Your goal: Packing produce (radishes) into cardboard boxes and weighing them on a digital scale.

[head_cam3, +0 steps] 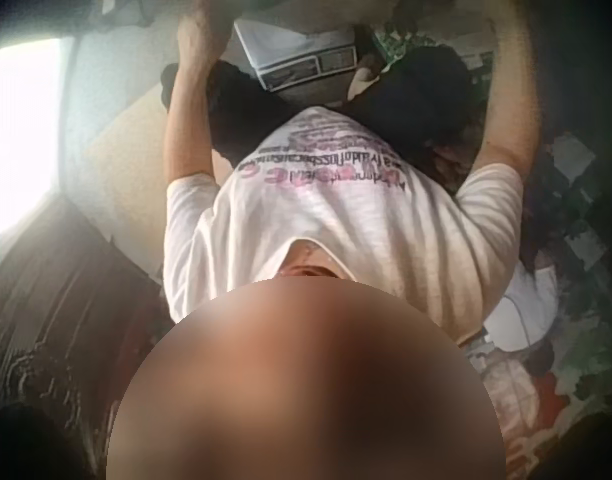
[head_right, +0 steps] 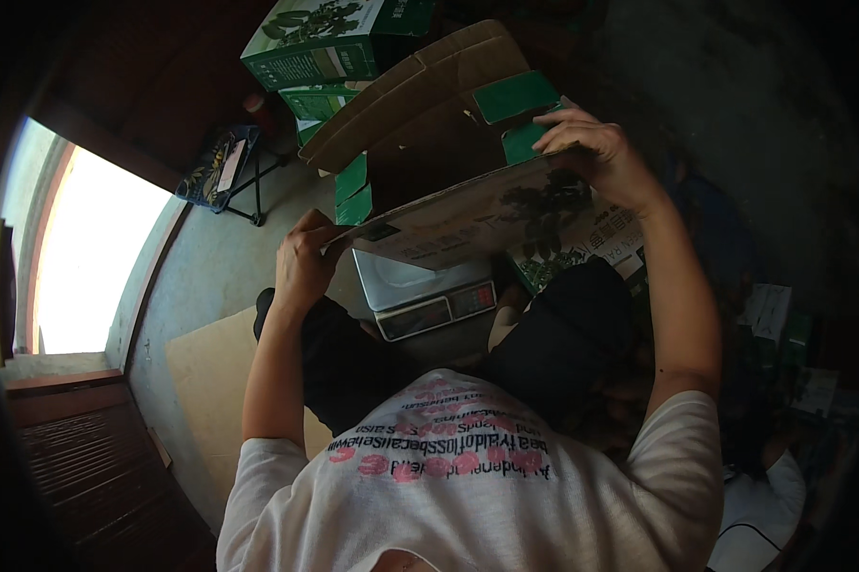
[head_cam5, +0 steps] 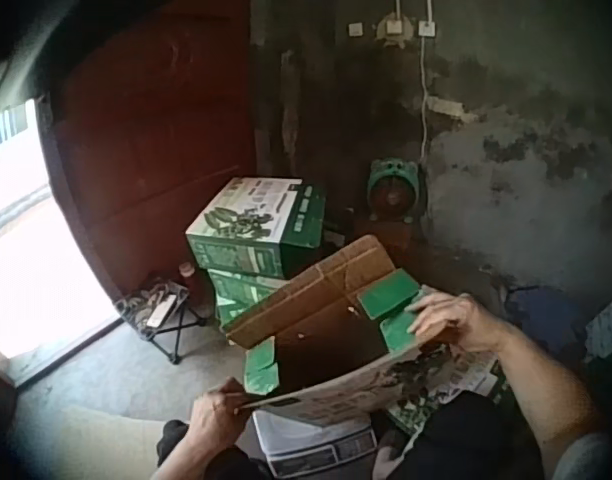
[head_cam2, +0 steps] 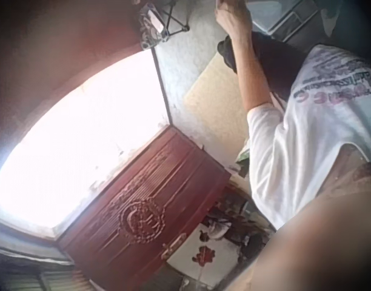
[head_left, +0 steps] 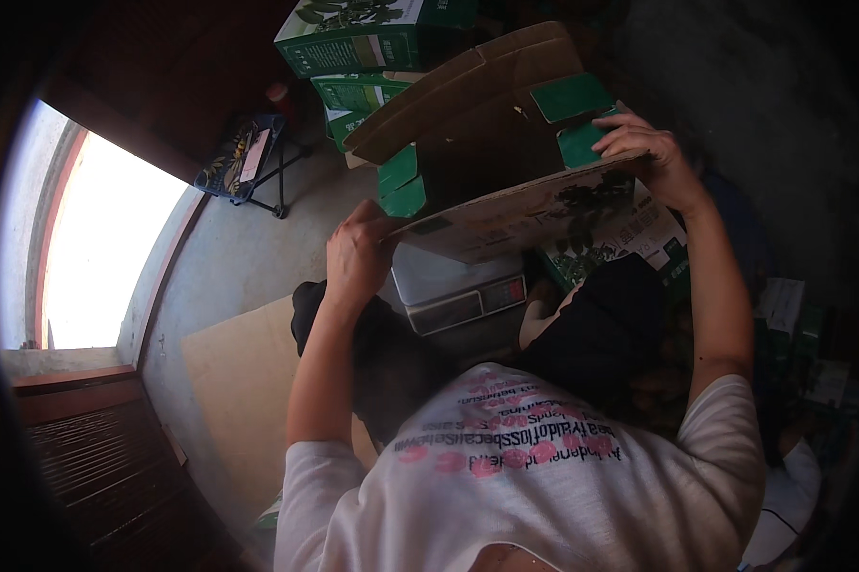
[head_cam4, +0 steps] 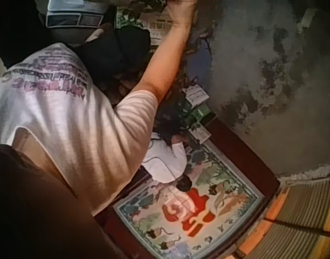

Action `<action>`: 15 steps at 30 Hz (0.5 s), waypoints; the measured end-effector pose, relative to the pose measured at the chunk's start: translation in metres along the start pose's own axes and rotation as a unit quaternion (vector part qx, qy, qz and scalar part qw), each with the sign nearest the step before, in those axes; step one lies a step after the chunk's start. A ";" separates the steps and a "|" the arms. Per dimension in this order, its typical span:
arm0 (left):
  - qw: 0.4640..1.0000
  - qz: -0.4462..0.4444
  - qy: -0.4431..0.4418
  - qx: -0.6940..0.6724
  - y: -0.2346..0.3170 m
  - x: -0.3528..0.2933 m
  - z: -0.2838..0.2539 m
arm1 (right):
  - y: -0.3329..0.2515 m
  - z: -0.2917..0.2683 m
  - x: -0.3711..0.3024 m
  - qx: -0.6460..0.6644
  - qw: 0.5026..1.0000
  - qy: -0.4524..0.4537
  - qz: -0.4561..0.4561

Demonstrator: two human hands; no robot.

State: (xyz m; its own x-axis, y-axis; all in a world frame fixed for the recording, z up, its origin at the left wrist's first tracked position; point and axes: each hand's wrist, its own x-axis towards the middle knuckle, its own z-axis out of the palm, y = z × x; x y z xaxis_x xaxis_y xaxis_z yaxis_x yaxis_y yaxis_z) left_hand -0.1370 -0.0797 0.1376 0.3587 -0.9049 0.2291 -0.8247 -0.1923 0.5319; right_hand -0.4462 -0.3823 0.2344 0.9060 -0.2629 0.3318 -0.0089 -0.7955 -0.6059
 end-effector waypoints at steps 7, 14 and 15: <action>0.991 -0.037 -0.003 0.127 -0.002 -0.050 -0.013 | 0.061 0.086 -0.019 -0.004 0.996 -0.053 0.074; 0.988 -0.036 -0.068 0.131 -0.016 -0.069 0.024 | 0.082 0.032 -0.075 0.065 0.960 0.061 0.266; 0.989 -0.042 -0.070 0.121 -0.013 -0.067 0.024 | 0.090 0.020 -0.100 0.096 0.944 0.125 0.291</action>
State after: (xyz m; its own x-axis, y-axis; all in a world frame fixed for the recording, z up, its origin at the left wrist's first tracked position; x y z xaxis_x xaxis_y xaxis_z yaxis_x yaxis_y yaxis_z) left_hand -0.1606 -0.0256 0.0961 0.3803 -0.9224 0.0682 -0.8811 -0.3389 0.3298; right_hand -0.5292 -0.4166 0.1319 0.6428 -0.7644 0.0491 -0.3745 -0.3696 -0.8504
